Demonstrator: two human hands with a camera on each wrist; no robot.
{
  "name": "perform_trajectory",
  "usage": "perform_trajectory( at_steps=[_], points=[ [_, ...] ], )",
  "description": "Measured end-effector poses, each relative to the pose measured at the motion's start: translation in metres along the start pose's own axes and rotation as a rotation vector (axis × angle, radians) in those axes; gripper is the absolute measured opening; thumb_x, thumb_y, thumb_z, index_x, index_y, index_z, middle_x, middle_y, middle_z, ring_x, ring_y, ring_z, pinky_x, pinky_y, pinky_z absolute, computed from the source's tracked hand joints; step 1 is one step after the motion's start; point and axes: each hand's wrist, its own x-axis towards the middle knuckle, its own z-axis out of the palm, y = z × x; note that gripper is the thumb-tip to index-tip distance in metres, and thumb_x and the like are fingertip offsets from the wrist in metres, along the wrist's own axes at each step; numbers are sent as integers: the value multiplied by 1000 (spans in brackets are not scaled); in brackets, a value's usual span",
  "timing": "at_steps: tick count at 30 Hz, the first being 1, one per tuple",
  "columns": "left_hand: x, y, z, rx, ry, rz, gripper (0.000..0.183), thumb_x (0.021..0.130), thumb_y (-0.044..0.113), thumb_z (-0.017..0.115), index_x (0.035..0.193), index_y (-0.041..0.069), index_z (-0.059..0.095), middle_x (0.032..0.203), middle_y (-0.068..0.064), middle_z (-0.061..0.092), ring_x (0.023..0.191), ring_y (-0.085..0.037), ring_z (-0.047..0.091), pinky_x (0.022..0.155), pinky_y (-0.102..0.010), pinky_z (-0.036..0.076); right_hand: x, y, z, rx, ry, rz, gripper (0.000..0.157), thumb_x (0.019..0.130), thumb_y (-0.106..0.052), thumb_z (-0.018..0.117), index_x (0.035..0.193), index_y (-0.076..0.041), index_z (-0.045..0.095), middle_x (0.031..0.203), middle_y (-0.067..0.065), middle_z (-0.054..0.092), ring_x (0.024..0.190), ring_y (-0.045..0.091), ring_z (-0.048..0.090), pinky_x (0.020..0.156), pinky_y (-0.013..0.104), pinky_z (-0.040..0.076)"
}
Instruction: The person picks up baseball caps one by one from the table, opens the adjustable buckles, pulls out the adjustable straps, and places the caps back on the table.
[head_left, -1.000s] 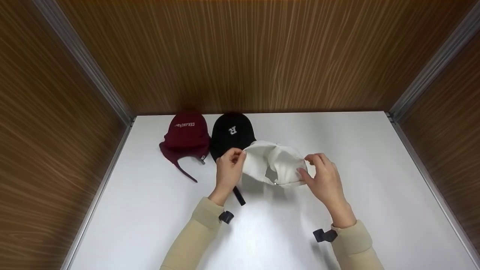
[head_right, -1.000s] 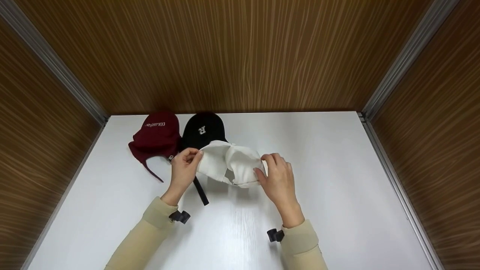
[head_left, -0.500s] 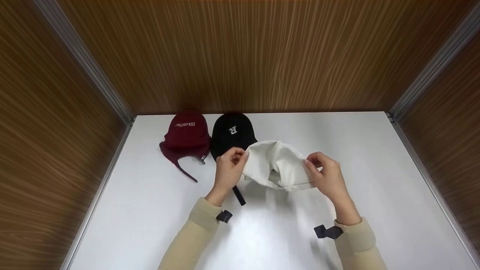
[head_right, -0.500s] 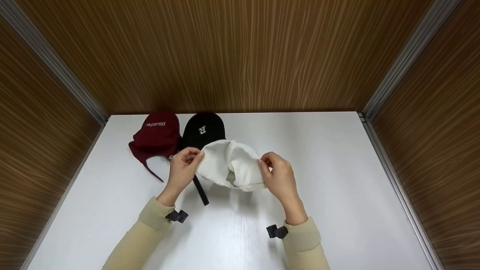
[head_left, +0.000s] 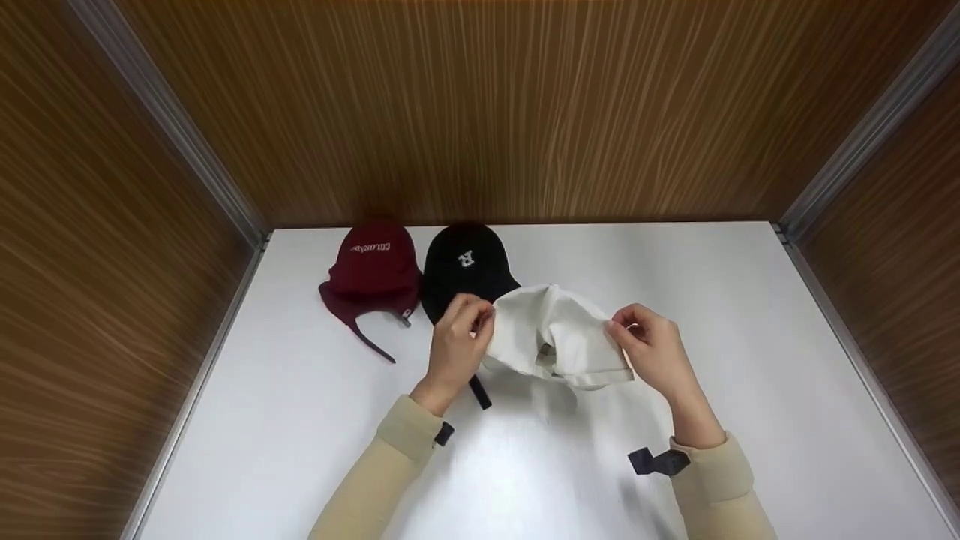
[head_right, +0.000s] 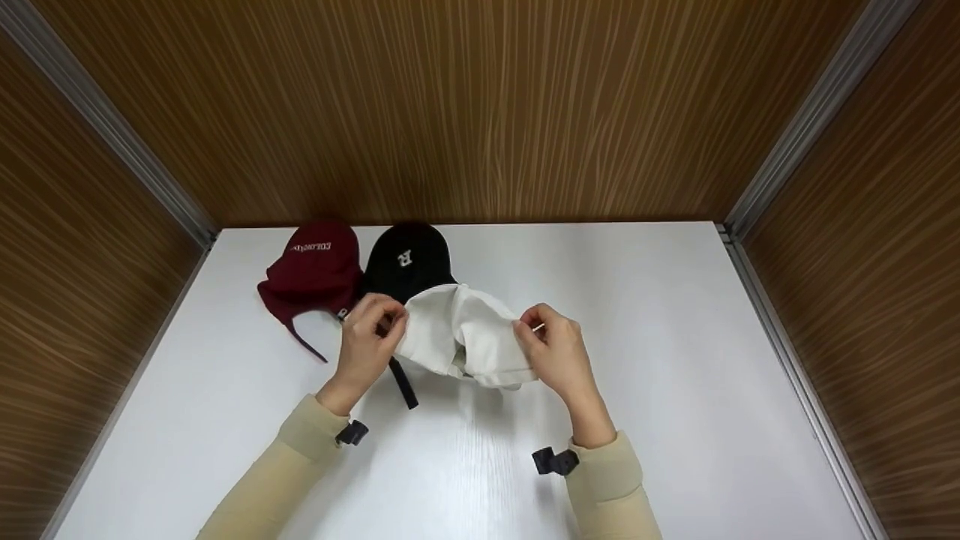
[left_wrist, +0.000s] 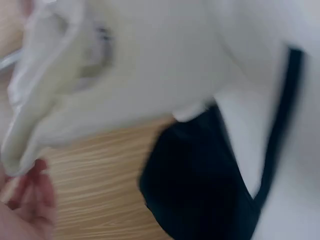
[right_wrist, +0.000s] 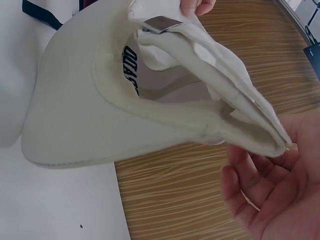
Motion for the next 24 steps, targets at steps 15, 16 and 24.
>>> perform_trajectory(
  at_steps=[15,16,24],
  points=[
    [-3,-11,-2,269,-93,531,7,88,-3,68,85,3,70,89,-7,62,84,-23,58,75,-33,48,2,2,0,-11,9,13,6,93,-2,64,88,1,63,80,8,59,68,17,55,57,21,42],
    [-3,-11,-3,279,-105,537,6,87,-2,69,86,4,70,89,-6,63,83,-22,58,75,-33,48,2,2,0,-11,8,14,6,93,-2,64,88,1,63,80,9,59,68,17,55,57,21,42],
    [-8,-13,-6,272,-262,531,35,75,34,85,90,10,65,97,-6,58,96,-24,54,85,-37,44,2,4,-1,-5,-1,32,8,95,-4,62,90,2,62,82,10,59,71,17,57,59,21,44]
  ],
)
